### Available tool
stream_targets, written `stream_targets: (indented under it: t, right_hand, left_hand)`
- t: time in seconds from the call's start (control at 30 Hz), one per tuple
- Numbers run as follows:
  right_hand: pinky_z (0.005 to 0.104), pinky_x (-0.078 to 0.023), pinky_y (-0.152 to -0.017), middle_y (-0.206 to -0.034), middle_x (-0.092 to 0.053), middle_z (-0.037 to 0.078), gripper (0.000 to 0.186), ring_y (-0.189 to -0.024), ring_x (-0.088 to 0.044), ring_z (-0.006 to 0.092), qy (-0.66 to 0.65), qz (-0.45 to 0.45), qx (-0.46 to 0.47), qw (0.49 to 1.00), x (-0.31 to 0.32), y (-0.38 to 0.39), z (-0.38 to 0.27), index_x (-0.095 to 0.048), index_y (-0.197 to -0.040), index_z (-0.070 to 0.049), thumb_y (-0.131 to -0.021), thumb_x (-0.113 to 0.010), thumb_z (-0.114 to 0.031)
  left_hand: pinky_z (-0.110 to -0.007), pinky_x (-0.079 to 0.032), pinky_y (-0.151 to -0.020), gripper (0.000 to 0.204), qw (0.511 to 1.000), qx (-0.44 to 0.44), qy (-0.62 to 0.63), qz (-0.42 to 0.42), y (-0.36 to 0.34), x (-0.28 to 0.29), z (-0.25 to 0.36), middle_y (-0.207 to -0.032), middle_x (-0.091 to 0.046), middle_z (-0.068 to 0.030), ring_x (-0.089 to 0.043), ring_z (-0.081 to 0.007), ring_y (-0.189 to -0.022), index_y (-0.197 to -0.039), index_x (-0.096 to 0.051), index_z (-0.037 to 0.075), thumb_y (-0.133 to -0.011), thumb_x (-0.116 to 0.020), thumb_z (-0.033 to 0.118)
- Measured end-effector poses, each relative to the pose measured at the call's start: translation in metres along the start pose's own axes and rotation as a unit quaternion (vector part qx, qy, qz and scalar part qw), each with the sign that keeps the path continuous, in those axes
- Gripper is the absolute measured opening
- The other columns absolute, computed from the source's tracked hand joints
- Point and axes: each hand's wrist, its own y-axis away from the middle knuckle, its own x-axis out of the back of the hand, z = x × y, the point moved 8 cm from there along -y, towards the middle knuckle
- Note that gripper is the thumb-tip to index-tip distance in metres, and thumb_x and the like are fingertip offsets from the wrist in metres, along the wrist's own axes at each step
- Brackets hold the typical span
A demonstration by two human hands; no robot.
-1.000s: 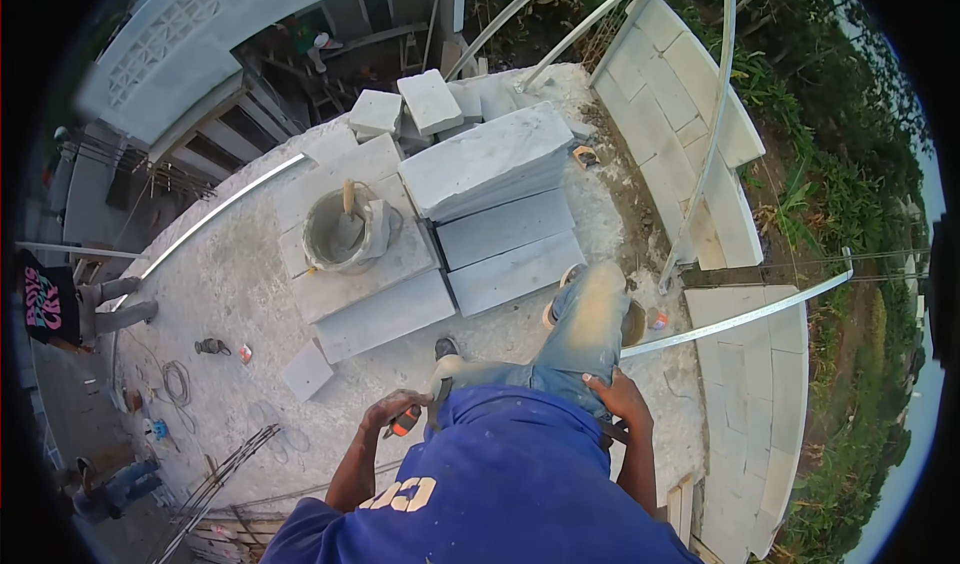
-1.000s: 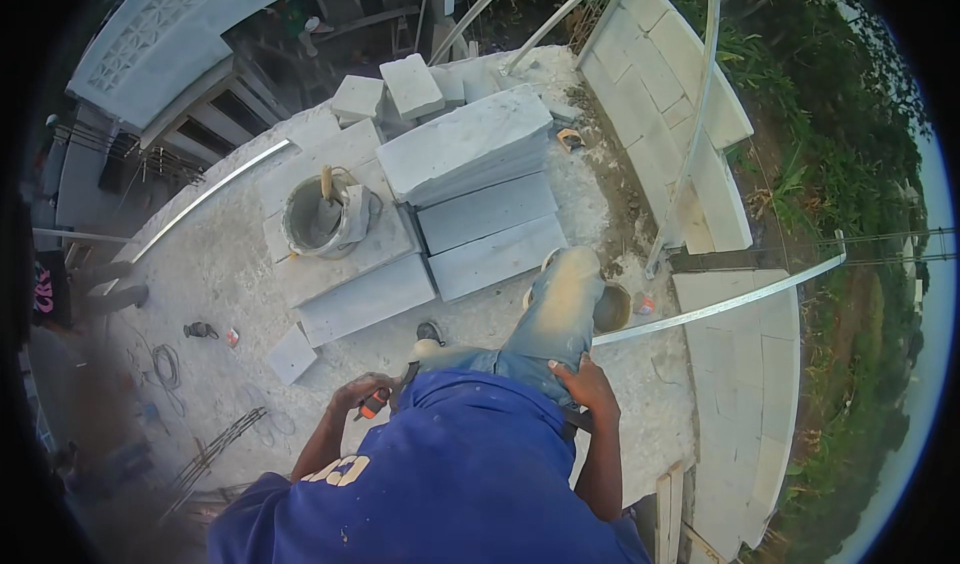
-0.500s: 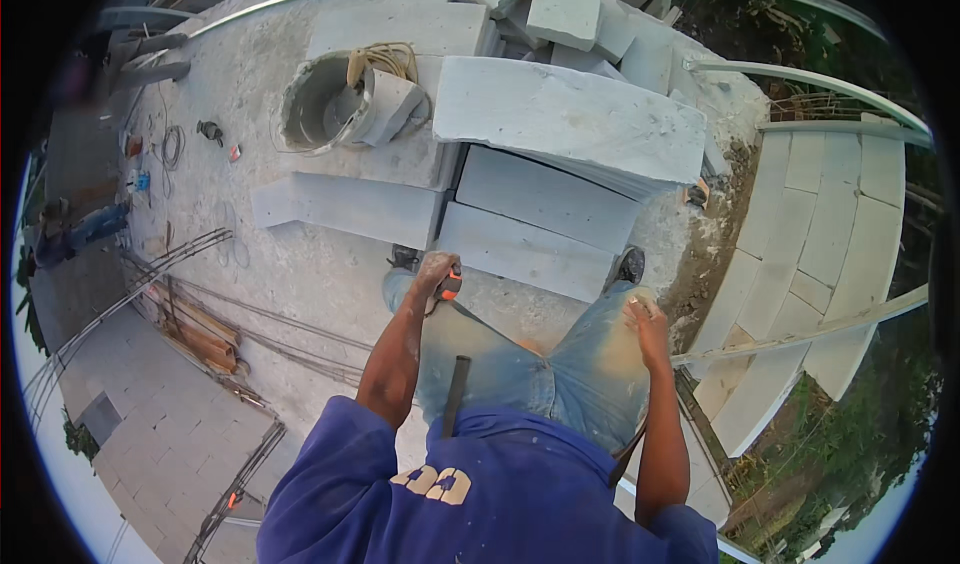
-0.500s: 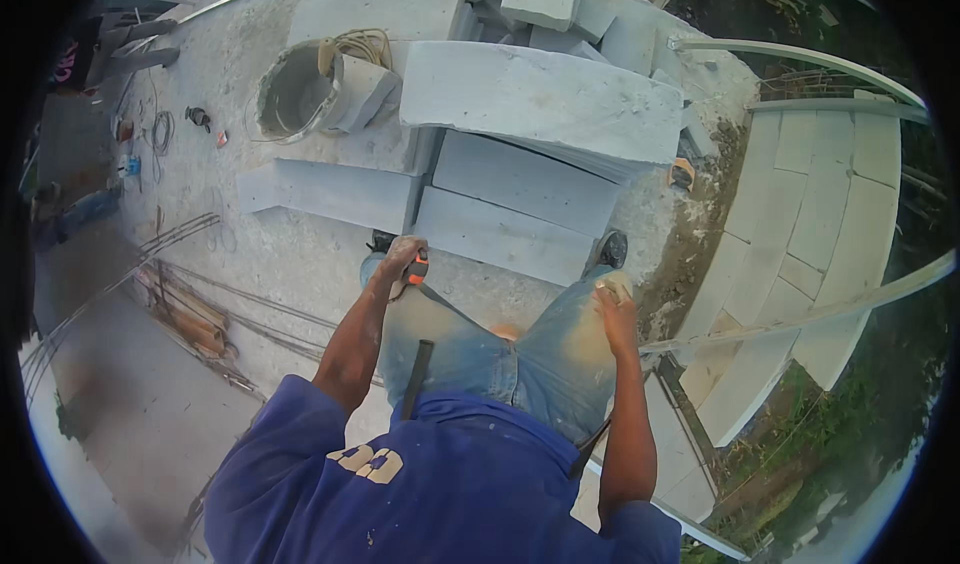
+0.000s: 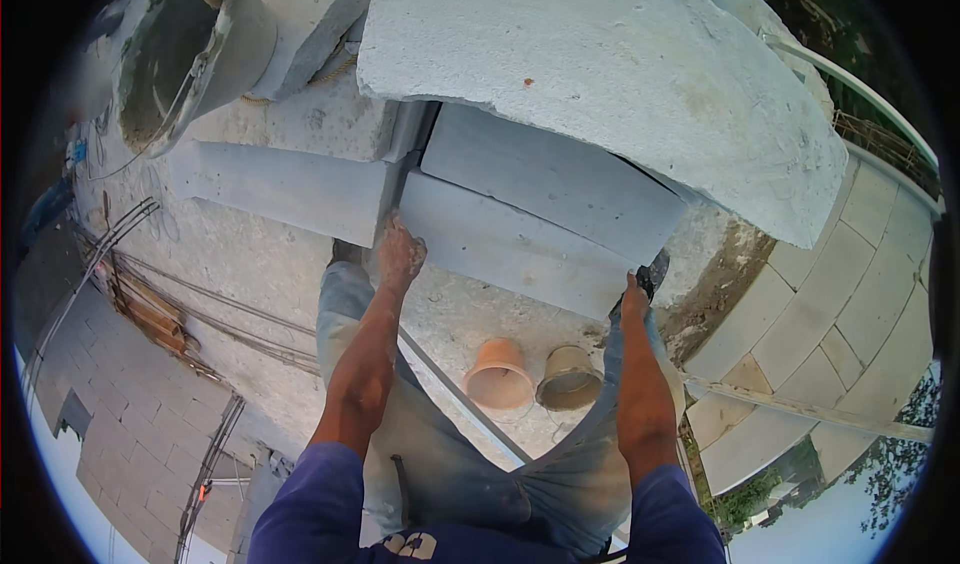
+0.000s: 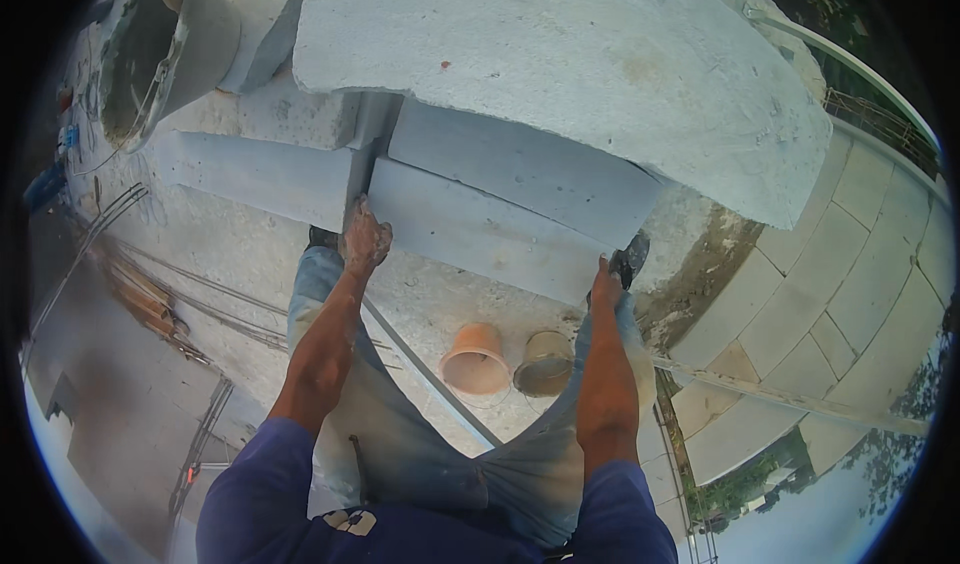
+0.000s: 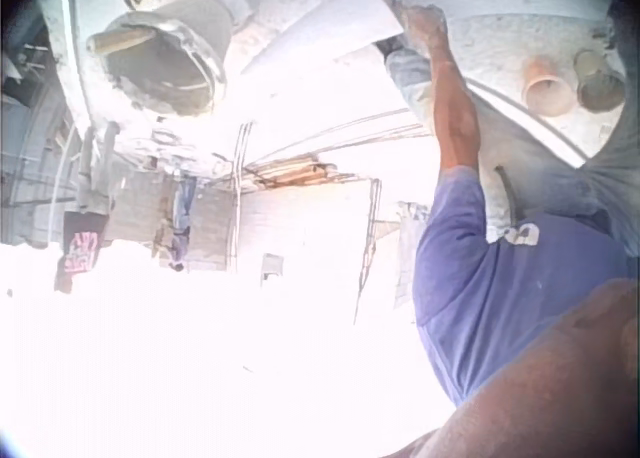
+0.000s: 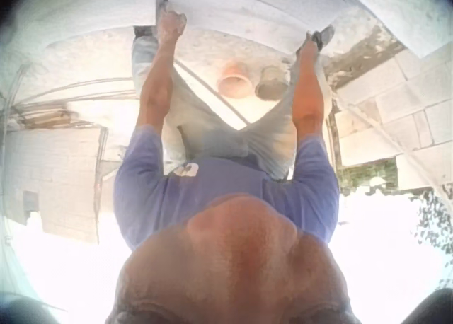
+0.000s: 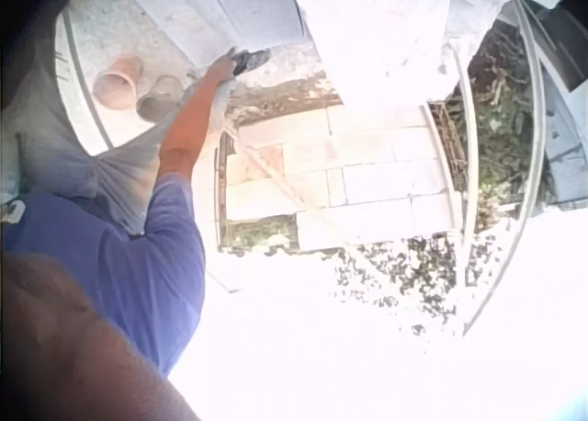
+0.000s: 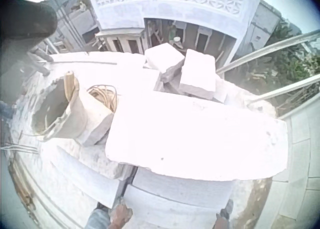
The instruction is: A construction worker measures, saws, and places white masonry blocks on a rooftop ledge.
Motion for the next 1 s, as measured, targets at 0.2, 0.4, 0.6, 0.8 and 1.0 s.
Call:
stream_targets:
  t: [0.2,0.4,0.6,0.8,1.0]
  right_hand:
    - [0.0429,-0.035,-0.108,-0.137,-0.049,0.033,0.099,-0.132,-0.045,0.0426,-0.005,-0.028,0.069,0.997,-0.048,-0.009,-0.030,-0.046,-0.136,0.012,-0.085,-0.048,-0.073]
    - [0.0436,-0.029,-0.112,-0.148,-0.036,0.031,0.109,-0.138,-0.036,0.0411,-0.114,0.013,0.056,0.992,-0.045,-0.019,-0.015,-0.030,-0.147,0.010,-0.084,-0.042,-0.079]
    - [0.0456,-0.026,-0.114,-0.153,-0.028,0.029,0.115,-0.141,-0.032,0.0413,-0.187,0.083,-0.062,0.977,-0.030,0.039,0.036,-0.019,-0.151,0.006,-0.082,-0.034,-0.085]
    - [0.0453,-0.029,-0.113,-0.151,-0.030,0.031,0.111,-0.138,-0.036,0.0410,-0.239,0.146,-0.008,0.960,0.067,0.136,0.029,-0.026,-0.148,0.008,-0.083,-0.040,-0.080]
    - [0.0460,-0.035,-0.108,-0.143,-0.040,0.032,0.100,-0.130,-0.044,0.0425,-0.240,0.241,0.127,0.932,0.221,0.228,-0.045,-0.031,-0.145,0.009,-0.088,-0.045,-0.071]
  left_hand:
    - [-0.049,-0.049,-0.086,0.060,1.000,0.004,0.015,-0.024,-0.037,-0.016,-0.058,-0.100,-0.065,-0.0290,-0.063,-0.0447,-0.099,-0.127,-0.047,-0.007,-0.078,-0.062,0.025]
    - [-0.040,-0.055,-0.073,0.036,0.994,0.081,0.070,-0.024,-0.033,-0.007,-0.015,-0.064,-0.068,-0.0156,-0.070,-0.0346,-0.073,-0.103,-0.052,-0.008,-0.080,-0.058,0.019]
    - [-0.037,-0.056,-0.063,0.033,0.993,0.046,0.112,-0.010,-0.009,0.011,-0.011,-0.063,-0.068,-0.0153,-0.071,-0.0322,-0.063,-0.105,-0.052,-0.007,-0.080,-0.055,0.013]
    - [-0.039,-0.054,-0.069,0.026,0.972,0.133,0.192,-0.023,0.067,0.044,-0.014,-0.082,-0.070,-0.0222,-0.071,-0.0346,-0.074,-0.104,-0.056,-0.001,-0.079,-0.056,0.005]
    - [-0.038,-0.050,-0.075,0.028,0.964,0.055,0.250,0.066,0.131,0.131,0.026,-0.089,-0.068,-0.0212,-0.066,-0.0342,-0.081,-0.106,-0.057,-0.004,-0.079,-0.057,0.004]
